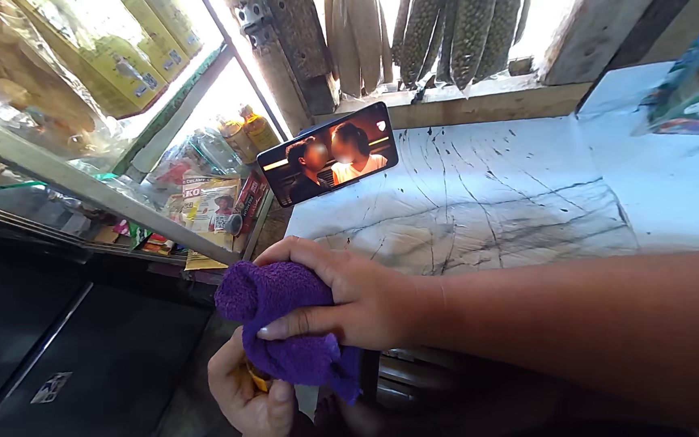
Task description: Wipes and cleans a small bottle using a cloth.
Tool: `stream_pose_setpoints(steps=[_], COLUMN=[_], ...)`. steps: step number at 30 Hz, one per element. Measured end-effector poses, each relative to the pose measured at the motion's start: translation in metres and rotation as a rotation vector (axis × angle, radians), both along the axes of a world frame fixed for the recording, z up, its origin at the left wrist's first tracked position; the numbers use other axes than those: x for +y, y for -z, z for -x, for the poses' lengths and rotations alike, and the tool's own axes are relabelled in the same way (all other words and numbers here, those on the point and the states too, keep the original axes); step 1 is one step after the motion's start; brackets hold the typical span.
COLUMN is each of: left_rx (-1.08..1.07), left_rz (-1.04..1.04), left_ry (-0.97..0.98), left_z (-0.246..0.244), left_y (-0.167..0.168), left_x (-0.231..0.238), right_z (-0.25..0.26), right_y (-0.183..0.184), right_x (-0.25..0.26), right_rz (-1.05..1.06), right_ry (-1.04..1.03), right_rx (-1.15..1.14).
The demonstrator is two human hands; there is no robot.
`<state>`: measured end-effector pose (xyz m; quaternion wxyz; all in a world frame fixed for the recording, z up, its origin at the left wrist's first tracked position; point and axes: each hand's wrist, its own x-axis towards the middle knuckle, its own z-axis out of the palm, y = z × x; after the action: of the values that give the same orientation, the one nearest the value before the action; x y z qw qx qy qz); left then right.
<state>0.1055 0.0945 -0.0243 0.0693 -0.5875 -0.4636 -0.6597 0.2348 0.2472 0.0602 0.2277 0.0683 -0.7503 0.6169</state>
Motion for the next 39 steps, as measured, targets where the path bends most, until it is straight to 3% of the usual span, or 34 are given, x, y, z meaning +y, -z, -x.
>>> stream_pose_setpoints(steps=[5, 14, 20, 29, 34, 39], left_rx=[-0.024, 0.252, 0.229, 0.024, -0.100, -0.076], left_rz=[0.036, 0.084, 0.048, -0.013, -0.038, 0.010], left_ry=[0.012, -0.202, -0.159, 0.077, 0.131, 0.064], left_z=[0.000, 0.005, 0.006, 0.008, 0.006, 0.005], left_y=[-0.005, 0.001, 0.002, 0.003, 0.001, -0.001], left_x=[0.000, -0.003, -0.001, 0.002, 0.000, 0.001], right_z=[0.002, 0.003, 0.000, -0.002, 0.002, 0.006], right_y=[0.003, 0.006, 0.002, -0.005, 0.003, 0.009], right_x=[0.002, 0.001, 0.000, 0.002, 0.003, 0.003], right_rz=[0.009, -0.064, 0.028, 0.117, 0.038, -0.032], right_ry=[-0.034, 0.032, -0.016, -0.081, -0.121, -0.096], right_rx=[0.048, 0.062, -0.029, -0.095, 0.034, 0.114])
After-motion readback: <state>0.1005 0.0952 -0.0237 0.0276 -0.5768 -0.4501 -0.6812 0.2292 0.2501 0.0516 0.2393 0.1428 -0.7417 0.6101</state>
